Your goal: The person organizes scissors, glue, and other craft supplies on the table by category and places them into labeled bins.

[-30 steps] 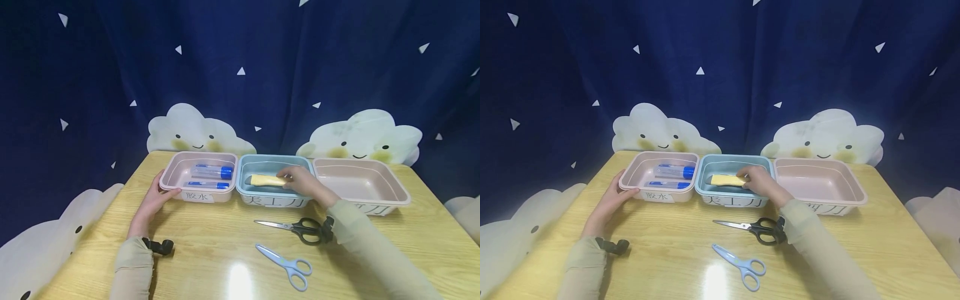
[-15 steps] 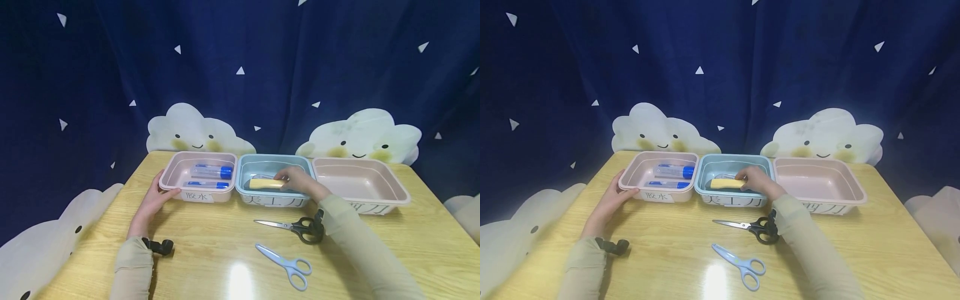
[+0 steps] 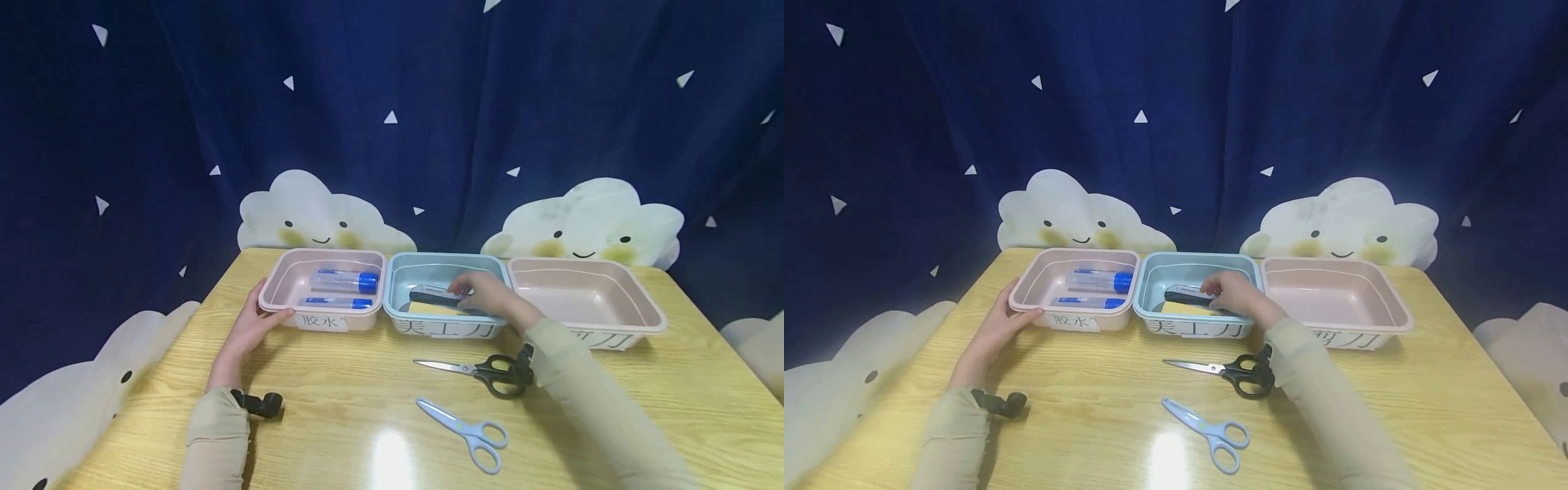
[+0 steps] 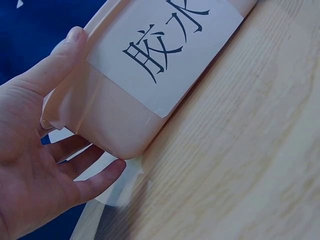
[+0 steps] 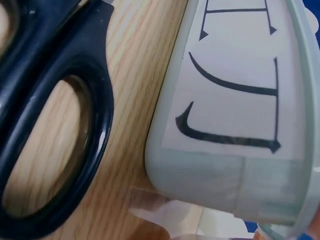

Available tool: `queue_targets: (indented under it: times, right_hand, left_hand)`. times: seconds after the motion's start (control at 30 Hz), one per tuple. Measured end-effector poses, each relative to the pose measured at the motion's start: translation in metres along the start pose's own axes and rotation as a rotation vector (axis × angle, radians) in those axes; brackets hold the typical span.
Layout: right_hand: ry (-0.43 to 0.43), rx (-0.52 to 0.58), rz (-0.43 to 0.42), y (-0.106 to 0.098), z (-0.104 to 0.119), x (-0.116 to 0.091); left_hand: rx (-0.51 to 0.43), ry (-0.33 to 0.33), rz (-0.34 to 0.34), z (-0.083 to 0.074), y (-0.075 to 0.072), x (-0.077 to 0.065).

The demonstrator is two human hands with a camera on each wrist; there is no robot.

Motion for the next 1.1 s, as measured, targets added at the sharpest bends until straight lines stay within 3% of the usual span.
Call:
queue_targets:
  times: [0.37,0.53,0.7,0.97,1.1]
  right_hand:
    - [-0.077,-0.092,-0.11,-0.011,0.009,-0.035]
    - [-0.067,-0.131,-0.178,-0.012,0.01,-0.058]
    - [-0.128,-0.178,-0.258,-0.013,0.017,-0.082]
    - [-0.211,-0.215,-0.357,-0.003,0.025,-0.109]
    - [-0.243,-0.246,-0.354,0.009,0.028,-0.116]
  left_hand:
    - [0.003,-0.023,0.001,0.003,0.0,0.001]
    - [0.011,-0.008,0.009,0.001,-0.001,-0.001]
    - [0.009,0.009,0.015,0.0,0.0,0.0]
    - [0.021,-0.001,0.016,0.0,0.0,-0.001]
    - [0.027,0.001,0.013,-0.001,0.0,-0.001]
Point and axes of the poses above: each hand's wrist, its own x-axis towards the middle knuckle, its own y-axis out of the palm, z = x × y, the point moved 6 cm from there along x, towards the middle knuckle, and after that the axes turned 15 degrees about z, right-handed, at the moved point
